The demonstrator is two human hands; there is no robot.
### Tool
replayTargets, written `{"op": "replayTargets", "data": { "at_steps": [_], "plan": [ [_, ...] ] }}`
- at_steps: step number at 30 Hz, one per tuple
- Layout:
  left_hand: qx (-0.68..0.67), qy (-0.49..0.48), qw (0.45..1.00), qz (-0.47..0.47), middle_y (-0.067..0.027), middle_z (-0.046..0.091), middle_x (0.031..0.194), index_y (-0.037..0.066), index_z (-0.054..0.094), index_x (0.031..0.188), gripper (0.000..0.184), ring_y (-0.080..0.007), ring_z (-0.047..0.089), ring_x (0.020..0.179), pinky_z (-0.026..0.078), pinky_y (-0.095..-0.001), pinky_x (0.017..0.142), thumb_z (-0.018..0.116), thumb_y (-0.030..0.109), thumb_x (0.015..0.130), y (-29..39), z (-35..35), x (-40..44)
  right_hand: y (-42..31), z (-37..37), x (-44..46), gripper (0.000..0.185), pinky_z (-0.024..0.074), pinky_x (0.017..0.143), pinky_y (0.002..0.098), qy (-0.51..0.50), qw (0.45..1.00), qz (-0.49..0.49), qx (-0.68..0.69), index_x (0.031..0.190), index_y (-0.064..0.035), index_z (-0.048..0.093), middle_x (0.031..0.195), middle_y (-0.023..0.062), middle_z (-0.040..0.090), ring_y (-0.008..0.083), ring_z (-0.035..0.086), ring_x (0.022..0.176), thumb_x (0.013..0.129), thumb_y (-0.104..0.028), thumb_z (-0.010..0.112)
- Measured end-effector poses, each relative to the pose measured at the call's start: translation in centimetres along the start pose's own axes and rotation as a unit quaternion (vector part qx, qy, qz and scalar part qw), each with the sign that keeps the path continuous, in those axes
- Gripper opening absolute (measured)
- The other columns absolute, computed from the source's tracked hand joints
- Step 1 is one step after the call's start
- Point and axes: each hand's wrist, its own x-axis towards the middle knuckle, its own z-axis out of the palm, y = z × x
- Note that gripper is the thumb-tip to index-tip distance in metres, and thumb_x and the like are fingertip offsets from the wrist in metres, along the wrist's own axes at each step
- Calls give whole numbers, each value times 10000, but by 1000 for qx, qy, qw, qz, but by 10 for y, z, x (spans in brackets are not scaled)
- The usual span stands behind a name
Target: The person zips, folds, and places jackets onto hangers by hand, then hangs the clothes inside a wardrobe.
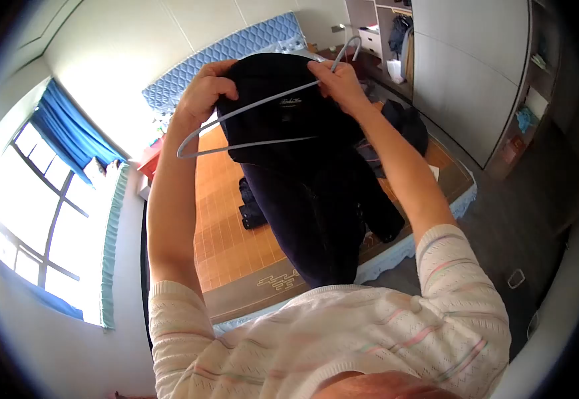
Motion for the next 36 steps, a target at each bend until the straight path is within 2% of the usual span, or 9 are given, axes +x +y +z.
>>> {"op": "replayTargets", "data": {
  "at_steps": [4, 12, 16, 19, 23, 26, 29, 31, 36],
  "plan": [
    [176, 65, 982, 32, -64, 620, 824, -36, 600, 1006, 445, -126, 570, 713, 464, -211, 664, 476, -83, 582, 12, -17, -38, -52, -3, -5, 363, 310, 441, 210, -64, 969, -126, -201, 597, -89, 548, 495, -47, 438, 35, 408, 472, 864, -335, 565],
    [213, 66, 970, 102, -56, 609, 880, -27, 567, 1078, 445, -132, 560, 829, 444, -235, 764, 538, -72, 636, -34, -17, -50, -76, -18, -12, 413, 307, 391, 236, -111, 908, -249, -317, 552, -70, 550, 458, -20, 460, 71, 397, 393, 863, -342, 552],
    [205, 111, 970, 76, -80, 617, 863, -48, 588, 1029, 377, -143, 556, 794, 444, -250, 733, 567, -12, 655, -45, 4, -40, -72, -29, -17, 387, 398, 469, 245, -93, 966, -68, -232, 579, -74, 521, 487, 8, 460, 108, 463, 457, 874, -323, 525],
    [70, 160, 984, 44, -84, 617, 839, -56, 601, 1003, 346, -146, 557, 780, 443, -248, 722, 575, 8, 664, -62, 22, -14, -60, -43, -3, 379, 447, 588, 292, -9, 999, 34, 20, 586, -70, 493, 519, 36, 456, 145, 481, 515, 882, -307, 506],
    [85, 169, 980, 66, -76, 623, 790, -58, 620, 975, 327, -150, 562, 721, 452, -256, 690, 611, 40, 663, -78, 40, 20, -35, -83, 25, 319, 430, 693, 390, 10, 922, 99, 375, 614, -79, 384, 531, 37, 354, 188, 429, 533, 890, -221, 461],
    [129, 152, 979, 40, -77, 619, 853, -48, 613, 1001, 321, -155, 554, 777, 433, -257, 733, 631, 83, 709, -83, 36, 32, -8, -103, -5, 311, 458, 717, 382, -29, 953, 283, 104, 783, -65, 504, 779, 82, 548, 207, 562, 703, 876, -357, 456],
    [183, 164, 967, 68, -75, 619, 848, -48, 610, 1002, 323, -153, 553, 781, 433, -265, 742, 631, 93, 712, -87, 34, 38, -25, -89, -57, 477, 463, 494, 308, -120, 851, 452, -239, 962, -44, 540, 882, 142, 598, 232, 618, 696, 868, -489, 396],
    [208, 163, 962, 75, -75, 622, 852, -43, 608, 1006, 327, -153, 556, 789, 434, -270, 753, 632, 100, 713, -91, 32, 39, -19, -95, -85, 518, 459, 446, 281, -125, 810, 501, -280, 951, 2, 548, 756, 123, 595, 222, 615, 575, 872, -492, 415],
    [210, 161, 962, 73, -82, 633, 861, -11, 620, 1016, 325, -158, 568, 788, 441, -279, 775, 634, 99, 711, -106, 26, 53, -57, -113, -122, 439, 357, 359, 217, 20, 889, 406, -212, 858, 36, 564, 596, 33, 513, 93, 458, 414, 872, -396, 489]
  ]
}}
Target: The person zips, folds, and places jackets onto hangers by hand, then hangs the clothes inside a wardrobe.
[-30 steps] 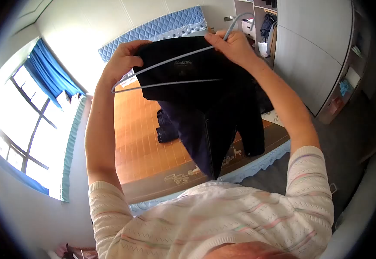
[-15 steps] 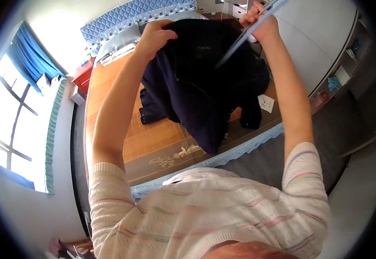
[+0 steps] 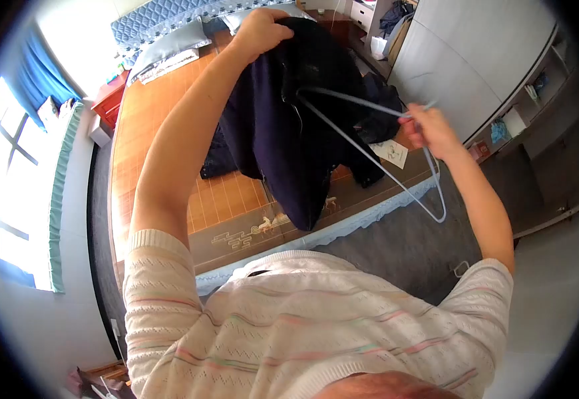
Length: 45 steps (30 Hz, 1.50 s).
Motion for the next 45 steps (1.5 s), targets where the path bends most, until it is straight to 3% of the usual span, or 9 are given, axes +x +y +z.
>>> {"op": "replayTargets", "data": {
  "at_steps": [2, 7, 13, 19, 26, 33, 37, 41, 45],
  "plan": [
    [-30, -13, 999, -5, -77, 632, 864, -7, 624, 1017, 319, -158, 569, 785, 448, -284, 771, 631, 92, 713, -8, -3, 3, -16, -27, -28, 393, 171, 336, 196, 46, 998, -34, 40, 796, 14, 585, 494, -54, 318, 31, 250, 383, 860, -368, 515],
    [-13, -5, 999, 39, -122, 638, 810, 11, 633, 1005, 359, -204, 596, 742, 469, -299, 733, 642, 132, 667, 11, 18, 6, -64, -62, -25, 343, 168, 363, 223, 149, 897, -183, 374, 571, -121, 427, 452, -71, 247, 61, 231, 381, 839, -307, 535],
    [-44, -61, 996, 47, -154, 640, 783, -5, 638, 971, 381, -216, 610, 749, 478, -304, 707, 667, 144, 622, 61, 38, -2, -77, -14, 35, 365, 181, 425, 299, -145, 736, -384, 539, 512, -133, 277, 455, -26, 169, 123, 163, 423, 810, -191, 480],
    [-207, -147, 967, -29, -86, 640, 834, -56, 632, 963, 284, -151, 579, 740, 464, -262, 699, 606, -12, 684, 112, -11, -30, -35, 45, 73, 219, 251, 370, 243, 65, 901, -323, 284, 572, -96, 485, 495, -10, 411, 88, 367, 396, 759, -141, 591],
    [-99, -173, 976, 90, -59, 624, 842, -35, 611, 1010, 342, -113, 572, 781, 475, -240, 730, 572, -88, 674, 77, -60, -34, -78, 29, 28, 349, 255, 386, 208, 22, 912, -391, 123, 529, -85, 464, 465, -32, 409, 43, 352, 413, 840, -204, 570],
    [-221, -149, 963, 45, -44, 623, 828, -51, 618, 986, 344, -105, 546, 774, 444, -226, 741, 538, -62, 651, 77, -35, -55, -103, 42, 12, 362, 295, 441, 215, 60, 876, -477, -39, 531, -51, 484, 486, -38, 420, 42, 378, 473, 840, -224, 560],
    [-237, -172, 954, 65, -63, 622, 863, -48, 616, 983, 337, -136, 548, 805, 436, -242, 765, 558, -45, 651, 59, -30, -46, -53, 36, 34, 326, 318, 465, 213, 76, 919, -374, -94, 578, -46, 512, 510, -33, 446, 50, 412, 504, 838, -236, 558],
    [-44, -136, 977, 161, -74, 627, 837, -17, 612, 974, 348, -113, 550, 791, 441, -247, 754, 562, -51, 631, 59, -25, -43, -33, 31, 44, 283, 353, 472, 216, 121, 935, -324, -75, 641, -29, 585, 535, -1, 522, 72, 471, 507, 824, -244, 569],
    [119, -59, 976, 172, -132, 631, 858, 10, 595, 919, 330, -252, 606, 829, 463, -323, 750, 547, -31, 595, 31, -24, -44, -34, 17, 39, 302, 373, 469, 231, 168, 916, -357, -65, 632, -20, 603, 530, 21, 543, 84, 503, 503, 823, -251, 566]
  ]
}}
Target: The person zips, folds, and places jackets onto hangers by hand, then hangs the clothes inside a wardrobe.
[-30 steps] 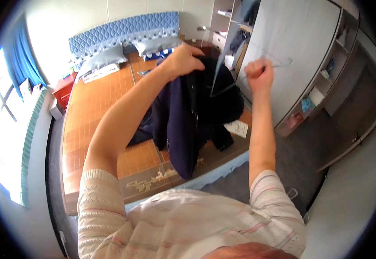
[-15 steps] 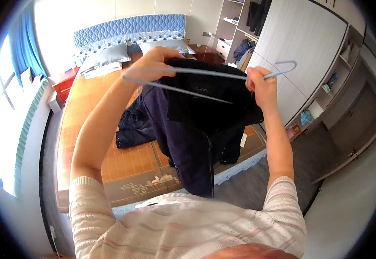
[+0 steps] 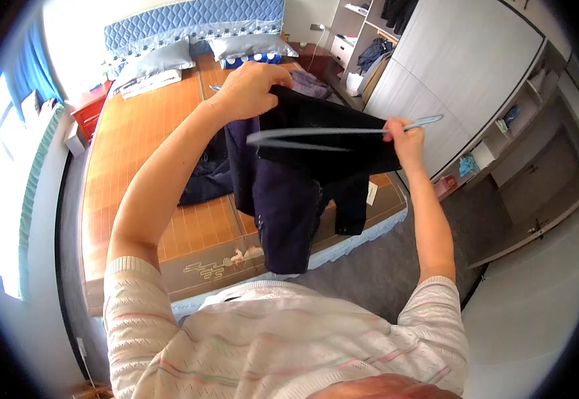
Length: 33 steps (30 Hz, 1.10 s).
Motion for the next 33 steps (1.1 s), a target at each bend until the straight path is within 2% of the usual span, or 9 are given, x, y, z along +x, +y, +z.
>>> {"op": "replayTargets", "data": {
  "at_steps": [1, 5, 8, 9, 13, 19, 22, 28, 33],
  "plan": [
    [45, 2, 999, -8, -142, 627, 854, 24, 591, 889, 286, -322, 588, 835, 468, -373, 733, 562, 15, 604, -3, 2, -5, -4, 0, 0, 323, 374, 459, 241, 24, 999, -17, -36, 616, -11, 601, 504, 13, 528, 81, 490, 485, 816, -263, 574],
    [154, 8, 986, -62, -121, 623, 819, 73, 618, 813, 195, -325, 587, 820, 469, -404, 703, 579, 97, 623, -30, 16, -21, 10, 10, 5, 332, 361, 441, 246, 37, 993, -34, -108, 623, -1, 603, 472, -7, 488, 73, 455, 459, 799, -282, 589],
    [85, -31, 993, -73, -126, 626, 839, 69, 622, 787, 173, -326, 583, 836, 466, -415, 715, 594, 114, 622, -49, 21, -29, 11, 18, 9, 336, 367, 439, 253, 45, 992, -12, -121, 614, -2, 604, 453, -2, 472, 72, 446, 442, 790, -288, 586],
    [89, -17, 995, -35, -125, 626, 751, 51, 631, 795, 183, -276, 620, 717, 492, -383, 637, 611, 111, 623, -57, 24, -30, 20, 19, 11, 339, 367, 438, 255, 44, 991, -13, -123, 609, -4, 601, 451, 1, 475, 75, 451, 440, 790, -290, 582],
    [-57, -99, 977, -181, -84, 592, 674, 19, 628, 884, 243, -146, 587, 535, 497, -280, 480, 599, 17, 643, -68, 20, -38, 25, 23, 15, 361, 368, 436, 260, 49, 990, 5, -134, 592, -10, 591, 441, 11, 482, 82, 464, 435, 795, -308, 578],
    [-166, -67, 947, -267, -78, 604, 700, -1, 638, 917, 277, -143, 576, 496, 502, -251, 455, 607, 11, 642, -101, 32, -42, 17, 40, -3, 384, 363, 439, 263, -10, 982, 2, -188, 584, -19, 559, 451, 27, 482, 89, 463, 440, 827, -317, 559],
    [-186, -46, 935, -297, -83, 600, 705, -9, 638, 914, 279, -146, 570, 486, 494, -252, 435, 598, -6, 638, -114, 32, -39, 35, 48, -22, 373, 354, 435, 271, -26, 973, -97, -207, 579, -14, 525, 471, 43, 475, 92, 459, 447, 853, -267, 541],
    [-254, -46, 912, -318, -99, 598, 704, -4, 645, 886, 275, -152, 550, 460, 479, -259, 409, 590, -15, 617, -130, 35, -32, 23, 54, -49, 339, 352, 431, 281, -62, 978, -108, -166, 589, -5, 516, 494, 54, 481, 114, 456, 448, 870, -193, 527],
    [-213, -67, 915, -336, -89, 595, 676, 13, 653, 868, 269, -152, 542, 452, 459, -270, 390, 580, 9, 609, -113, 39, -27, 39, 65, -68, 255, 380, 437, 299, -108, 952, -161, -237, 678, -2, 592, 518, 120, 489, 229, 506, 446, 841, -196, 566]
  ]
}}
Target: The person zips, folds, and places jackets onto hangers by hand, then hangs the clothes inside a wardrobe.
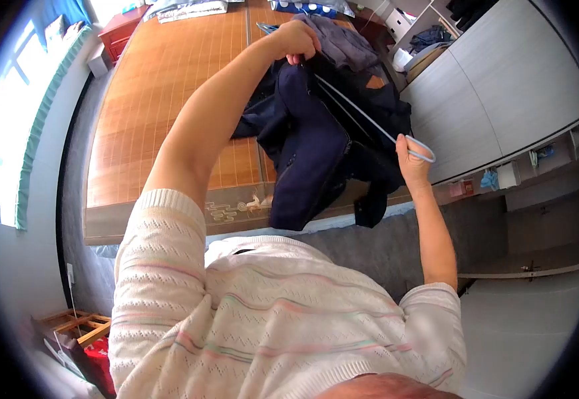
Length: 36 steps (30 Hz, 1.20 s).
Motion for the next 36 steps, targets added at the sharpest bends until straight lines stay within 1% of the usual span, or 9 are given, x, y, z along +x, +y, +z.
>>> {"op": "replayTargets", "data": {
  "at_steps": [5, 7, 11, 16, 21, 25, 31, 32, 36],
  "plan": [
    [272, 103, 935, 203, -132, 637, 741, 53, 645, 782, 188, -285, 620, 670, 501, -362, 604, 599, 100, 606, 19, 40, -16, -7, 8, 8, 305, 384, 442, 351, -35, 998, 43, -31, 600, -29, 548, 523, 153, 486, 319, 510, 467, 842, -215, 554],
    [305, 29, 939, 159, -162, 633, 804, 46, 625, 840, 244, -325, 604, 812, 481, -387, 722, 599, 138, 616, 61, 66, -52, -28, 19, 21, 315, 376, 445, 366, -67, 994, 47, -67, 591, -32, 529, 523, 162, 474, 341, 503, 473, 842, -219, 551],
    [198, 57, 947, 245, -170, 620, 809, 12, 549, 1004, 371, -334, 603, 789, 481, -407, 704, 570, 118, 649, 56, 113, -86, -24, 9, 50, 331, 337, 448, 354, -57, 993, 97, 33, 615, 5, 496, 517, 176, 415, 226, 376, 425, 841, -231, 546],
    [153, -51, 952, 260, -150, 608, 856, 43, 565, 1024, 348, -327, 599, 789, 482, -401, 690, 601, 173, 704, 51, 94, -108, -47, -50, 69, 374, 263, 428, 226, -85, 978, 151, 119, 572, -62, 484, 509, -50, 401, 38, 347, 473, 865, -284, 557],
    [186, 182, 839, 478, -103, 614, 846, 64, 633, 951, 270, -277, 594, 740, 477, -340, 694, 603, 281, 793, 63, 32, -75, -79, -76, 81, 358, 265, 423, 206, -129, 974, 140, 121, 580, -65, 494, 516, -61, 414, 29, 356, 467, 870, -264, 557],
    [153, -51, 925, 344, -148, 563, 687, 12, 607, 891, 240, -251, 550, 624, 437, -328, 607, 556, 243, 847, 67, 33, -72, -94, -95, 95, 369, 309, 434, 243, -137, 984, 96, 63, 585, -31, 533, 480, -18, 432, 56, 381, 462, 850, -284, 582],
    [80, -15, 943, 324, -139, 478, 535, -3, 588, 696, 261, -211, 442, 448, 374, -294, 458, 633, 230, 805, 91, 46, -78, -70, -123, 79, 193, 434, 606, 211, -141, 967, 127, 172, 868, -61, 589, 711, 18, 543, 86, 525, 660, 850, -253, 590],
    [81, -18, 943, 321, -116, 440, 515, -8, 579, 681, 272, -145, 380, 445, 345, -269, 442, 631, 224, 813, 89, 50, -70, -60, -137, 67, 253, 466, 757, 268, -110, 987, 100, 66, 989, -53, 579, 894, 84, 597, 152, 576, 841, 809, -224, 630],
    [77, -22, 947, 311, -93, 414, 502, -12, 576, 687, 304, -121, 359, 460, 345, -268, 455, 631, 258, 815, 95, 74, -55, -9, -145, -31, 463, 466, 761, 389, -110, 936, 268, -201, 1076, 6, 557, 1004, 187, 605, 298, 594, 910, 760, -319, 651]
  ]
}}
